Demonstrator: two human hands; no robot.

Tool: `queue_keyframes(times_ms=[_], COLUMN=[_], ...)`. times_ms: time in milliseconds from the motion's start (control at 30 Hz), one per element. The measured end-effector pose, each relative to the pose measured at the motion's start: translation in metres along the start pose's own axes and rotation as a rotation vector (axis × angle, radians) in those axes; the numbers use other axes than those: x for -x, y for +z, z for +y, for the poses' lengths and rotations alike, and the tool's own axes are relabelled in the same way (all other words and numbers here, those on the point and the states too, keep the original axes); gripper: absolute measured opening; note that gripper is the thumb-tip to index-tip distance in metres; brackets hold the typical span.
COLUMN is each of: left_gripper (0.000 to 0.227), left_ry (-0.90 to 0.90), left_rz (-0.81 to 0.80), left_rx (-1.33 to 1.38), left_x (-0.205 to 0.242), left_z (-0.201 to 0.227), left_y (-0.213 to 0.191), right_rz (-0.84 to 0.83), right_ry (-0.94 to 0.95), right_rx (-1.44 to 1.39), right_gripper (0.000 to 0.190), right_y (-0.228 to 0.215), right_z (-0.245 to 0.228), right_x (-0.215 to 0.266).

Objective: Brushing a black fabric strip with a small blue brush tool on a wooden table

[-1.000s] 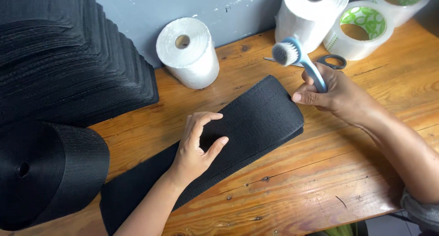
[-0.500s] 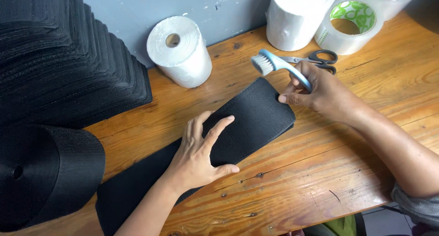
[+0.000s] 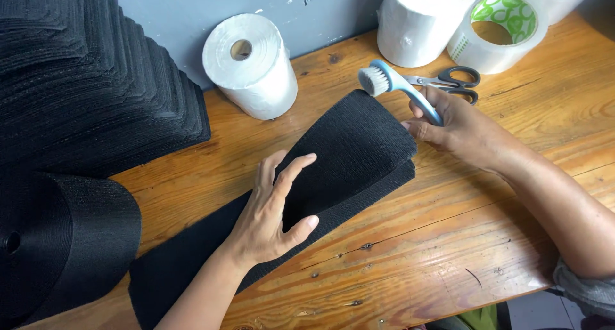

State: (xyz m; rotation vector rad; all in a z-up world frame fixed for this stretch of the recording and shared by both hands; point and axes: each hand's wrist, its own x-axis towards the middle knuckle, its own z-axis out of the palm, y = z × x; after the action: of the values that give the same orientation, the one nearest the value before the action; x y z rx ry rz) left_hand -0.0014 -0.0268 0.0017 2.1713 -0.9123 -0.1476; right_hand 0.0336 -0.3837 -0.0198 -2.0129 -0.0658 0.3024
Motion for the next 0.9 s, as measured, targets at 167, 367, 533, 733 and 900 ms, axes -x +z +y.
queue_keyframes(times_ms=[167, 367, 533, 733, 900], left_gripper=[0.073, 0.079, 0.085, 0.085, 0.085], left_ry=[0.033, 0.041, -0.007, -0.081, -0.064], left_rz=[-0.046, -0.081, -0.122, -0.21, -0.159], left_rx=[-0.102, -0.308, -0.393, -0.371, -0.395], left_x=[-0.001, 0.003, -0.002, 0.0, 0.005], left_z=[0.0, -0.003, 0.004, 0.008, 0.013], left_y=[0.002, 0.013, 0.012, 0.012, 0.012], right_rz=[0.003, 0.006, -0.012, -0.069, -0.062], right_ry=[0.036, 0.147, 0.105, 0.143, 0.063], right_rx=[-0.027, -0.059, 0.027, -0.032, -0.04], right_gripper=[0.024, 0.029, 0.028, 0.029, 0.028], right_y=[0.002, 0.013, 0.009, 0.009, 0.014], right_z=[0.004, 0.012, 0.015, 0.012, 0.014], right_x=[-0.005, -0.011, -0.014, -0.013, -0.013])
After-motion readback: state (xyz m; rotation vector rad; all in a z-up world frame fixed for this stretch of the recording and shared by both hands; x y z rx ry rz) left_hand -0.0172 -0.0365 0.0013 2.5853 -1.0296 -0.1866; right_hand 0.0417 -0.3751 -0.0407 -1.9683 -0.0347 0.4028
